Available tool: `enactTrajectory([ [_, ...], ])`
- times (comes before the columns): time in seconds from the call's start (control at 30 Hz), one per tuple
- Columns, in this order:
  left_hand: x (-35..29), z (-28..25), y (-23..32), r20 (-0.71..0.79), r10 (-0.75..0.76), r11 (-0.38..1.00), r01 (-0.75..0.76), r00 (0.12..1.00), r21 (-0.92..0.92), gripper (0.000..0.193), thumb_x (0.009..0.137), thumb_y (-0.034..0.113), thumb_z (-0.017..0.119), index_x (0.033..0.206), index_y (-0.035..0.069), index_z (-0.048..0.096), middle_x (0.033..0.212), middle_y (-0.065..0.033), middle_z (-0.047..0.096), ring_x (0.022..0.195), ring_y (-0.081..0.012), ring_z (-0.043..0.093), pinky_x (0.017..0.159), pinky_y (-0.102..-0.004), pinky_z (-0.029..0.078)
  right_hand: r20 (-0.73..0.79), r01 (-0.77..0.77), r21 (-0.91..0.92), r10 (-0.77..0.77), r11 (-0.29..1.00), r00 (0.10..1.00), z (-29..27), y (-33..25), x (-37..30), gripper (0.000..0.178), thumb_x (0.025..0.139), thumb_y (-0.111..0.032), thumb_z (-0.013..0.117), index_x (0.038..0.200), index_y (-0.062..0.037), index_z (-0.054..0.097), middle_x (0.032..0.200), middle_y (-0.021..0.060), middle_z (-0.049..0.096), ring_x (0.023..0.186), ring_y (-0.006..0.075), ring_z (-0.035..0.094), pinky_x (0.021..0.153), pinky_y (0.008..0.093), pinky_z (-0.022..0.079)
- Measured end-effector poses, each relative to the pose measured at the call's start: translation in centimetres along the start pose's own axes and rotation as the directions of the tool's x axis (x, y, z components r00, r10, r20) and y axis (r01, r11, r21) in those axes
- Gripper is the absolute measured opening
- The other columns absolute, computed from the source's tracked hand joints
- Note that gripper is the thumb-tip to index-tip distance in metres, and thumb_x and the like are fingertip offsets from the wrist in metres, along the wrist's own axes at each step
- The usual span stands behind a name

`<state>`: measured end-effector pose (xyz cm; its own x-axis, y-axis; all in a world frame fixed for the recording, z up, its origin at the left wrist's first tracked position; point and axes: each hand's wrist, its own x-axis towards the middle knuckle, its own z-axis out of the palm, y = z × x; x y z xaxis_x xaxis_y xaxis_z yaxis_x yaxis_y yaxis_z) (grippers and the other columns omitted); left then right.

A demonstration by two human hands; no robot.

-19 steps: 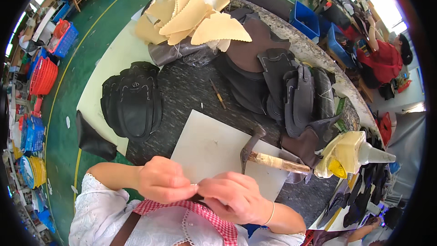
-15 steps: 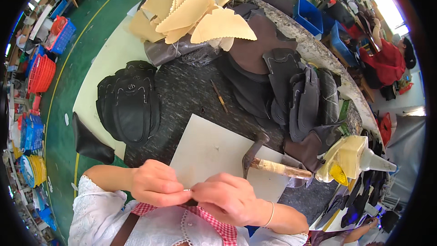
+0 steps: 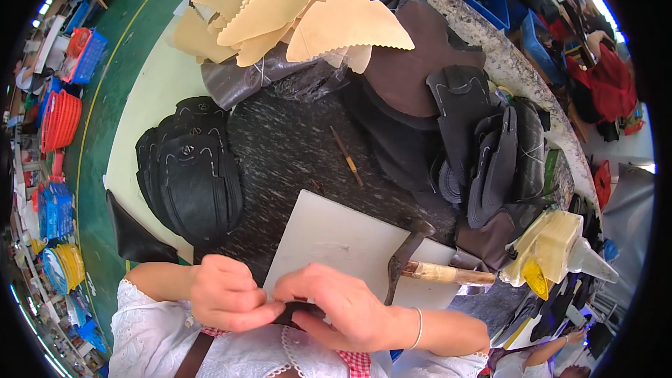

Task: The person unpacks metal fasteners onto a workbench, folds the edges of leather shoe parts, and attaches the fasteners to the leather parts by hand.

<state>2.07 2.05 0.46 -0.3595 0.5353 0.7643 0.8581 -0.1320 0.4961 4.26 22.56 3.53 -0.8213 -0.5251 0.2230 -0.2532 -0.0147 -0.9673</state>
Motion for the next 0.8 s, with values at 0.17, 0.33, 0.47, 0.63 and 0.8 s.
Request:
enactTrajectory([
  [0.17, -0.4, -0.7, -0.1, -0.057, -0.091, 0.995, 0.09, 0.994, -0.031, 0.024, 0.063, 0.008, 0.067, 0.086, -0.002, 0.066, 0.063, 0.0002, 0.049, 0.047, -0.0075, 0.044, 0.038, -0.0198, 0.029, 0.069, -0.001, 0.186, -0.012, 0.982, 0.998, -0.1, 0.9, 0.9, 0.039, 0.064, 0.011, 0.068, 0.099, -0.0007, 0.056, 0.094, 0.0113, 0.062, 0.083, 0.0289, 0.062, 0.066, 0.0338, 0.051],
  [0.33, 1.1, -5.7, 0.9, 0.456, -0.344, 0.938, 0.282, 0.82, 0.201, 0.009, 0.071, 0.01, 0.064, 0.079, 0.009, 0.067, 0.069, -0.0032, 0.06, 0.051, -0.0135, 0.055, 0.042, -0.0253, 0.041, 0.154, 0.056, -0.072, -0.044, 0.996, 0.987, -2.4, 1.1, 4.5, 0.029, 0.068, 0.003, 0.07, 0.094, -0.0043, 0.062, 0.09, 0.0078, 0.062, 0.086, 0.0267, 0.061, 0.07, 0.0347, 0.05],
  [0.47, -1.4, -9.4, -2.6, -0.299, -0.574, 0.567, 0.633, 0.762, 0.526, 0.03, 0.071, -0.002, 0.069, 0.101, -0.002, 0.063, 0.111, -0.014, 0.058, 0.1, -0.0261, 0.057, 0.086, -0.035, 0.046, -0.022, -0.199, -0.664, 0.247, 0.721, 0.969, -6.1, 4.7, 6.8, 0.012, 0.073, -0.012, 0.07, 0.082, -0.0052, 0.066, 0.078, 0.0074, 0.061, 0.076, 0.0258, 0.059, 0.068, 0.036, 0.047],
  [0.63, -0.8, -5.2, -0.1, -0.099, -0.504, 0.72, 0.481, 0.858, 0.5, 0.028, 0.073, 0.003, 0.068, 0.101, 0.001, 0.063, 0.108, -0.0113, 0.059, 0.099, -0.0254, 0.056, 0.087, -0.0362, 0.045, 0.133, -0.048, -0.755, 0.224, 0.654, 0.965, -5.9, 5.5, 6.8, 0.011, 0.074, -0.013, 0.069, 0.079, -0.0043, 0.064, 0.07, 0.0032, 0.059, 0.068, 0.019, 0.058, 0.071, 0.0324, 0.043],
  [0.8, -0.6, -0.1, -0.8, -0.074, -0.681, 0.722, 0.685, 0.729, 0.099, 0.018, 0.086, 0.002, 0.059, 0.103, 0.003, 0.063, 0.092, -0.0077, 0.064, 0.085, -0.022, 0.061, 0.076, -0.0325, 0.048, -0.027, -0.195, -0.462, 0.206, 0.865, 0.978, -4.7, 1.5, 5.3, 0.004, 0.075, -0.007, 0.066, 0.078, -0.0057, 0.063, 0.076, 0.0032, 0.062, 0.077, 0.0203, 0.06, 0.075, 0.0314, 0.039],
])
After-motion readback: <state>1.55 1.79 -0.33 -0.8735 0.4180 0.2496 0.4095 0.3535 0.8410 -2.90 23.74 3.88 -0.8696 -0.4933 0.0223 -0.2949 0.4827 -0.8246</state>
